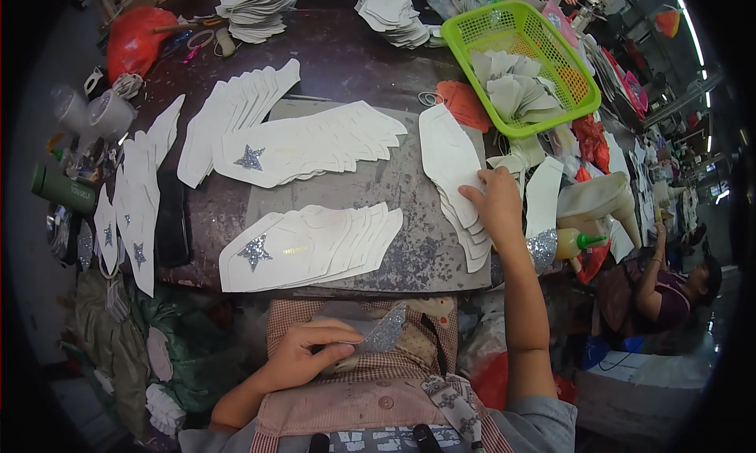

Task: The person places a silver star-shaped sequin onto a white fabric piece and presses it down. They repeat this process for multiple fabric pieces, stacking the finished items on the table.

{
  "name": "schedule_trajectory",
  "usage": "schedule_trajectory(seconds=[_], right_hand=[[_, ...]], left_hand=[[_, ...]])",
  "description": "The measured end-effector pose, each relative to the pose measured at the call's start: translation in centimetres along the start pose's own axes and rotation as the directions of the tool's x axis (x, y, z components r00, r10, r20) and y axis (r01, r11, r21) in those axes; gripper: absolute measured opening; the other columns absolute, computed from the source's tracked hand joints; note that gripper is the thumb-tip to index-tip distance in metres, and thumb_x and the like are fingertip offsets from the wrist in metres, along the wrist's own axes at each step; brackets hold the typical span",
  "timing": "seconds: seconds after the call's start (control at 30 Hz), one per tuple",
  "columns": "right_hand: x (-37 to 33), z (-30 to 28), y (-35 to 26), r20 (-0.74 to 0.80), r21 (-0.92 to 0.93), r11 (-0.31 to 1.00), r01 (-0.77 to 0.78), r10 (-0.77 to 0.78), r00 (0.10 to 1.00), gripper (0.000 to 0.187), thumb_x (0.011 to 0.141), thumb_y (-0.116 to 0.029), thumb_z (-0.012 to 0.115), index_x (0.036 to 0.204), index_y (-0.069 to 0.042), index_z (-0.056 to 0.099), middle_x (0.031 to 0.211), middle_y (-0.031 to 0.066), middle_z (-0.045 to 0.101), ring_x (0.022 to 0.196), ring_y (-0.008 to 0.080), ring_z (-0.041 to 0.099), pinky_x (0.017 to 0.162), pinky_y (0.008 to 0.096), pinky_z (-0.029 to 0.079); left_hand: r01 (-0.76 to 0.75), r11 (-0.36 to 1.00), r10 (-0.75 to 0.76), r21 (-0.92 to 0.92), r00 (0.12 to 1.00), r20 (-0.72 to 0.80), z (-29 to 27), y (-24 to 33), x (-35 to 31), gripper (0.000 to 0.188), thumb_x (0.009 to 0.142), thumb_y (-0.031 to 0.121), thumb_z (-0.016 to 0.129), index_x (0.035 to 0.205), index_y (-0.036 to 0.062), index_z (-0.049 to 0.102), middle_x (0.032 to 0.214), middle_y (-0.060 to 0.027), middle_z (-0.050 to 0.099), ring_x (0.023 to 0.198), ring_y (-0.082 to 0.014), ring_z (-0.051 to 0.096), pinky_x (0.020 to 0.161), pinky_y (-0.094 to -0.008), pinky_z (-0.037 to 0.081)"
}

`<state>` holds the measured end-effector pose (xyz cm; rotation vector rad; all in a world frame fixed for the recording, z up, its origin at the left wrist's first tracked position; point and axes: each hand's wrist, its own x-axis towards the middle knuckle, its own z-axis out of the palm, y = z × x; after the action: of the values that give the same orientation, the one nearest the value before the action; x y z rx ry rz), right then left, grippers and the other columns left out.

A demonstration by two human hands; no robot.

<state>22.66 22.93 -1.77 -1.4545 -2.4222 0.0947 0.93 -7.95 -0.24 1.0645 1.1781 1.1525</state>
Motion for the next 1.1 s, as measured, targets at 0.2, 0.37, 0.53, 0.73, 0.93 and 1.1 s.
schedule_trajectory(seconds=[0.2,0.37,0.53,0.73,0.93,1.1], right_hand=[[-0.7,-1.5,-1.9,0.11,0.361,0.91,-0.205,0.177,0.978,0.051,0.074,-0.019,0.075,0.115,0.003,0.053,0.088,0.0119,0.063,0.076,0.0269,0.062,0.064,0.0357,0.048],[-4.2,-2.6,-2.0,0.62,0.769,-0.253,-0.588,0.069,0.781,0.028,0.086,-0.019,0.067,0.105,-0.003,0.054,0.074,0.0003,0.056,0.058,0.0078,0.048,0.042,0.0198,0.036],[-12.9,-1.6,-6.1,0.708,0.1,-0.829,-0.551,-0.329,0.625,0.029,0.088,-0.026,0.064,0.103,-0.003,0.055,0.067,-0.001,0.043,0.057,0.008,0.038,0.04,0.0173,0.033],[-16.4,-0.3,-11.0,0.451,0.884,-0.179,-0.432,0.075,0.89,0.032,0.081,0.002,0.067,0.108,0.008,0.049,0.093,0.0183,0.065,0.068,0.0228,0.067,0.054,0.0265,0.055],[-17.1,-1.8,-13.7,0.4,0.916,-0.041,-0.399,0.184,0.898,0.032,0.078,0.009,0.068,0.105,0.01,0.051,0.09,0.0193,0.065,0.071,0.022,0.068,0.057,0.0291,0.058],[-18.4,-1.9,-13.0,0.253,0.953,0.139,-0.27,0.126,0.959,0.031,0.074,0.006,0.074,0.101,0.009,0.06,0.092,0.016,0.068,0.077,0.021,0.068,0.068,0.0277,0.055]], left_hand=[[0.032,0.999,-0.029,0.032,0.995,-0.097,1.1,0.2,-0.4,0.019,0.084,0.007,0.066,0.102,0.0002,0.068,0.095,-0.0106,0.069,0.084,-0.0138,0.064,0.075,-0.0256,0.049],[0.04,0.985,-0.056,-0.17,0.994,-0.09,1.3,0.9,-0.6,0.019,0.082,0.006,0.069,0.1,0.0013,0.069,0.094,-0.0097,0.07,0.083,-0.0112,0.064,0.072,-0.0244,0.05],[-0.168,0.977,0.189,-0.133,0.968,0.165,1.6,0.6,1.0,0.016,0.081,0.007,0.07,0.097,0.0018,0.069,0.093,-0.0092,0.07,0.083,-0.0151,0.066,0.072,-0.0267,0.051],[-0.1,0.967,0.162,-0.235,0.951,0.262,2.3,0.8,0.6,0.014,0.084,0.008,0.068,0.097,0.0021,0.069,0.093,-0.0085,0.07,0.083,-0.0163,0.066,0.076,-0.0259,0.05],[0.169,0.943,-0.218,-0.286,0.964,-0.151,2.4,1.8,-1.1,0.049,0.091,0.009,0.06,0.134,-0.0008,0.04,0.09,-0.0077,0.069,0.083,-0.0075,0.06,0.076,-0.0217,0.046],[0.327,0.89,-0.379,-0.318,0.918,-0.117,1.6,2.3,-1.6,0.061,0.088,0.006,0.063,0.14,-0.0039,0.032,0.086,-0.0073,0.069,0.082,-0.0046,0.057,0.08,-0.019,0.044]])
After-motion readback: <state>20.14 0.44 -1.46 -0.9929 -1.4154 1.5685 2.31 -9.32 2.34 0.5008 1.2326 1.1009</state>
